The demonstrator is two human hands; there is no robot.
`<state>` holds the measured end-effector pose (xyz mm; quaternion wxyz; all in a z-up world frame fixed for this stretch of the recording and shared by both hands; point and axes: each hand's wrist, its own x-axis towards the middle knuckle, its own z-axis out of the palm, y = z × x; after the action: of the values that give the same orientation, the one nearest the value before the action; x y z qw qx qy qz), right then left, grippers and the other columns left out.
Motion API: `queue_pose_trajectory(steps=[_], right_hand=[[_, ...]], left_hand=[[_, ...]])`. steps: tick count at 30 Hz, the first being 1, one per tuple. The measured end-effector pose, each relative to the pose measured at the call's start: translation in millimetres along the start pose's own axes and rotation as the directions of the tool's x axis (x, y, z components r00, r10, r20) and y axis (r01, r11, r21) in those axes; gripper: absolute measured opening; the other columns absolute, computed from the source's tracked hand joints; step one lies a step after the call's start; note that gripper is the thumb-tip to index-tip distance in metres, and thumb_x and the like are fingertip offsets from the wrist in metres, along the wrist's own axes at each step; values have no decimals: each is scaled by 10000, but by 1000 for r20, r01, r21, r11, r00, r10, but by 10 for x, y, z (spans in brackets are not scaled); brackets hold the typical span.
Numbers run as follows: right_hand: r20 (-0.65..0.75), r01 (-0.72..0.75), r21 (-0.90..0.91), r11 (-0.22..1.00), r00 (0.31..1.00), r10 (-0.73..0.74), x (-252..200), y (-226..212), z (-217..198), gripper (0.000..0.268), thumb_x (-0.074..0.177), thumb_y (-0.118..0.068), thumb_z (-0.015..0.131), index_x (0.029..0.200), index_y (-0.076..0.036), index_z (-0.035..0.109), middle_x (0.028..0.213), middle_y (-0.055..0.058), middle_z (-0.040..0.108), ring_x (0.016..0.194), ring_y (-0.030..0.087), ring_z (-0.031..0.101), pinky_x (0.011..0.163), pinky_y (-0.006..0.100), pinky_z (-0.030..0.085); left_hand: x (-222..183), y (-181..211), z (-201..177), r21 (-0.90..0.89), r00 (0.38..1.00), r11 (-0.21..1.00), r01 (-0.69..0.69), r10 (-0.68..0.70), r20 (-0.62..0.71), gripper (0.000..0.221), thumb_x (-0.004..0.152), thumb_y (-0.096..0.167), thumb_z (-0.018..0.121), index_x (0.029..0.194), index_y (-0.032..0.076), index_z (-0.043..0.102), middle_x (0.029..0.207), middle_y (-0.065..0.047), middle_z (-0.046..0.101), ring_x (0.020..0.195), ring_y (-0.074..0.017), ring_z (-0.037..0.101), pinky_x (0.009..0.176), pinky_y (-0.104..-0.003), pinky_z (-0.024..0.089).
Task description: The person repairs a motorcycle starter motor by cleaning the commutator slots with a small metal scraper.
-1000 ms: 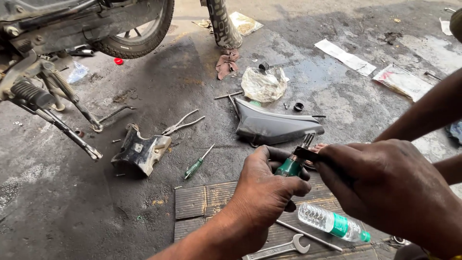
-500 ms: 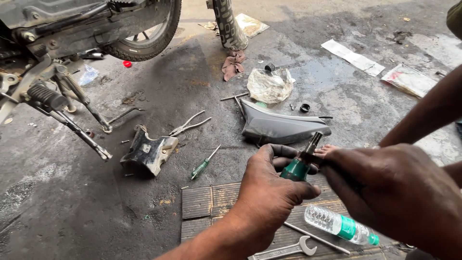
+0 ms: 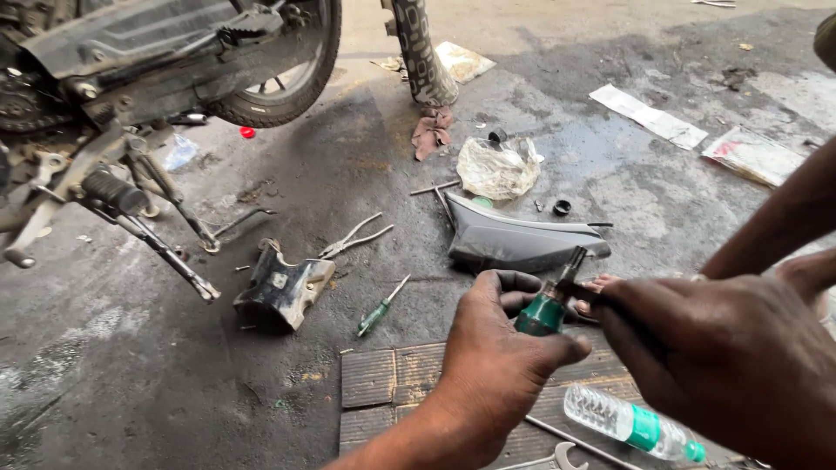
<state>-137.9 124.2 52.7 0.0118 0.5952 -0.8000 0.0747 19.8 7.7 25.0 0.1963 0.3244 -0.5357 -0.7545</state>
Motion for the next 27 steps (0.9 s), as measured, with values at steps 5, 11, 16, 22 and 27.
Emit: queue_pose_trajectory(steps=[5,11,16,22,27], right_hand=[[178,-55,-79,995,982,68,84,-35,0,241,921,-376,643,1105,-227,688,668,-8,704,475,163,710,490,360,554],[93,8,-20,1000,996,-6,59,-25,-1,190,888,-339,684,1003,-188,690,622,22,703,499,218,706,517,433,522],[36,104,104,989,994,-108,58,27,47,163,906,-310,682,952,-154,697,718,-3,721,509,204,711,474,400,526],[-72,-187,-56,981,980,183,115,-28,-193,183,906,-360,750,906,-177,758,636,79,721,541,276,711,542,435,543],[-131,-41,132,990,990,58,62,193,-67,187,819,-274,784,973,-168,776,698,8,759,517,177,736,509,353,556]], left_hand=[[-33,55,4,133,999,990,42,-39,-26,493,776,95,802,1171,25,516,1168,-142,680,1002,-161,677,821,-296,580],[0,86,14,292,999,956,34,-24,-37,518,771,141,796,1178,50,489,1122,-109,714,944,-161,728,794,-315,607],[43,60,3,335,999,942,-11,27,-42,615,723,118,842,1242,105,513,1169,-79,721,1005,-127,732,862,-274,607],[-1,124,3,358,998,933,21,4,-68,671,698,119,855,1272,136,510,1180,-64,703,1023,-131,723,858,-278,611],[45,105,-9,343,995,938,-51,75,-59,646,700,140,867,1250,99,530,1172,-77,721,1007,-124,730,845,-274,617]])
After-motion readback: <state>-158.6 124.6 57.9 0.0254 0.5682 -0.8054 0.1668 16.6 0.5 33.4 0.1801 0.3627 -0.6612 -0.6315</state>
